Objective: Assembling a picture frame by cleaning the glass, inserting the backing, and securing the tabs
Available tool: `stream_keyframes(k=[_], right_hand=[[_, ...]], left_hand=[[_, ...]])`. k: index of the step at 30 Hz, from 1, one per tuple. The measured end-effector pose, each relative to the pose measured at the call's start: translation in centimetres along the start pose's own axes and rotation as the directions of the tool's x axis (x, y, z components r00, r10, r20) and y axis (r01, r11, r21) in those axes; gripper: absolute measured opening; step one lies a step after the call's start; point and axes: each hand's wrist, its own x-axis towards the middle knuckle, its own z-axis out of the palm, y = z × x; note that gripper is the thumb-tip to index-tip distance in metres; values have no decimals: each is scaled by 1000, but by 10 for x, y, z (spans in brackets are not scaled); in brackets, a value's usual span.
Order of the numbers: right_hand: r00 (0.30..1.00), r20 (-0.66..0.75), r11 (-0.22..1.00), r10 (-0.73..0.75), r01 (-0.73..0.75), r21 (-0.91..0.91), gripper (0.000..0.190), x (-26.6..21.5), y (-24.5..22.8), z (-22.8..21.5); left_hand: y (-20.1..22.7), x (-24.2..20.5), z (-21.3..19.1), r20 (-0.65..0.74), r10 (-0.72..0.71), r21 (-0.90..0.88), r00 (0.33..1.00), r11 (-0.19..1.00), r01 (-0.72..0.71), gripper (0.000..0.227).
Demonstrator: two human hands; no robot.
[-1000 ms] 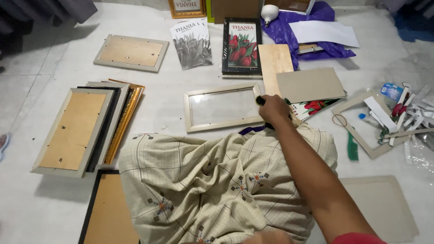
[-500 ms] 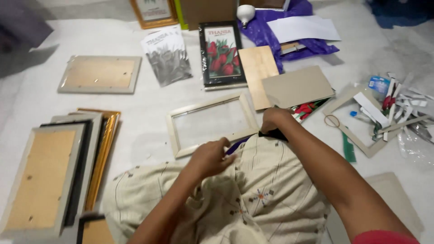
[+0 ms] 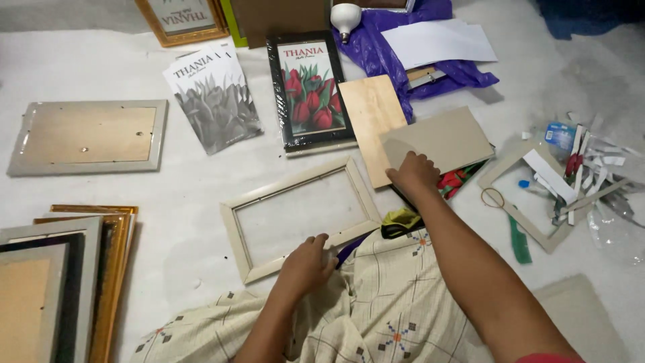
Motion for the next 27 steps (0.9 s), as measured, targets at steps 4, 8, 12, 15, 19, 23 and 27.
stream_keyframes(k=[4, 8, 12, 15, 19, 23, 27], right_hand=[[993, -73, 992, 96, -102, -76, 53, 19, 2, 18], [996, -64, 995, 58, -63, -79, 32, 28, 11, 21], [997, -43, 992, 71, -75, -101, 53, 17, 3, 14], [995, -60, 992, 80, -86, -93, 56, 16, 4, 17], [994, -55, 991, 99, -104, -87, 44, 21, 6, 21], [985, -55, 986, 165, -165, 20, 57, 16, 12, 17], [944, -55, 933, 326, -312, 181, 68, 25, 24, 11]], left_hand=[[25, -12, -11, 38, -111, -117, 993, 986, 115, 52], [66, -32, -45, 289, -113, -296, 951, 934, 201, 46], [75, -46, -46, 668, -84, -94, 740, 976, 195, 61], [70, -46, -40, 682, -30, -40, 731, 996, 79, 73], [56, -40, -22, 684, 10, -46, 729, 998, 30, 81], [63, -43, -32, 637, -6, -25, 771, 999, 28, 98], [76, -49, -54, 674, -134, -117, 727, 952, 284, 68]])
